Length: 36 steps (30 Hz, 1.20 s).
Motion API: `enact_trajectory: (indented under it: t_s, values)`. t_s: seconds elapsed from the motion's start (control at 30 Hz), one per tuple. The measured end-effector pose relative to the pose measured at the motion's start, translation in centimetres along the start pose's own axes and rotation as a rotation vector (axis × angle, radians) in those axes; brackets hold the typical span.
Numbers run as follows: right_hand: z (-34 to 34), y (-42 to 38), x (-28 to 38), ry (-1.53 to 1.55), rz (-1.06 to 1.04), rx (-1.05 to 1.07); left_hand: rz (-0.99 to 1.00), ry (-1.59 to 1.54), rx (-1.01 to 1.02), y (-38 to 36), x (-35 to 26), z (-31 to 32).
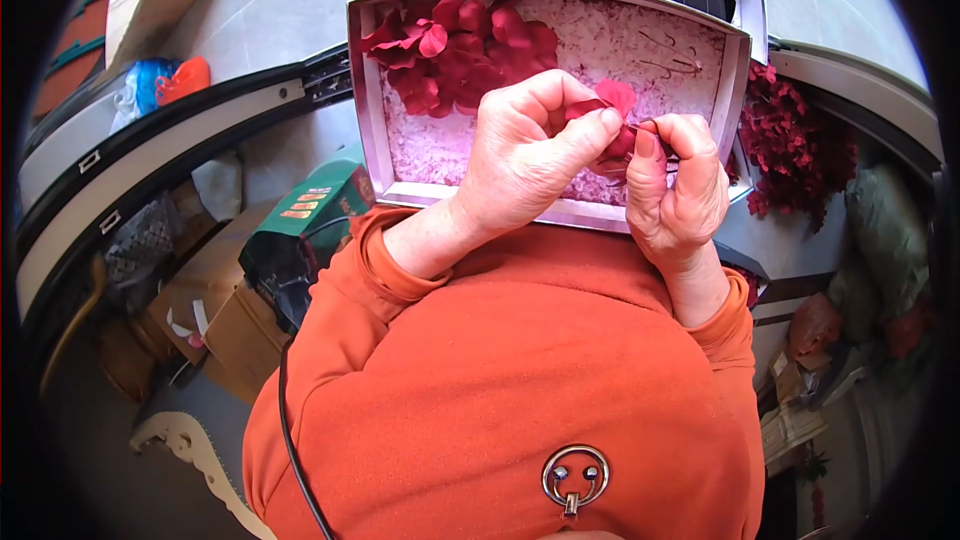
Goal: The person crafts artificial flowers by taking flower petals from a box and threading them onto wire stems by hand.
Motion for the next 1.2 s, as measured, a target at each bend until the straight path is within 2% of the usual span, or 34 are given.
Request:
enact_trajectory:
  t_s: [0.3,0.67,0.83,1.07,1.13,1.2]
  values:
    - [0.1,-0.4,0.3,-0.016,-0.042,-0.026,-0.019,-0.078,-0.014,-0.3,0.4,0.3]
    - [0.3,-0.7,0.2,-0.046,0.001,-0.066,0.002,-0.160,-0.049,-0.7,0.7,0.7]
    - [0.4,-0.5,0.3,-0.049,-0.003,-0.061,0.061,-0.081,-0.052,-0.8,0.4,0.8]
    - [0.3,-0.3,0.3,0.041,0.001,-0.052,0.035,-0.023,0.009,-1.1,0.5,0.9]
    - [0.0,-0.5,-1.3,0.217,0.158,-0.054,0.026,-0.085,0.061,-1.2,0.5,1.8]
    - [-0.2,0.4,-1.7,0.228,0.198,0.011,-0.033,-0.087,0.128,-1.2,1.3,2.1]
Point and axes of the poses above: each hand's wrist, its own y-axis towards the middle knuckle, its own z-axis out of the palm, x = y × z, the point moved 9 cm from there along y, towards the middle knuckle, and after that the axes turned 15 degrees about -y, right-handed, at the moved point
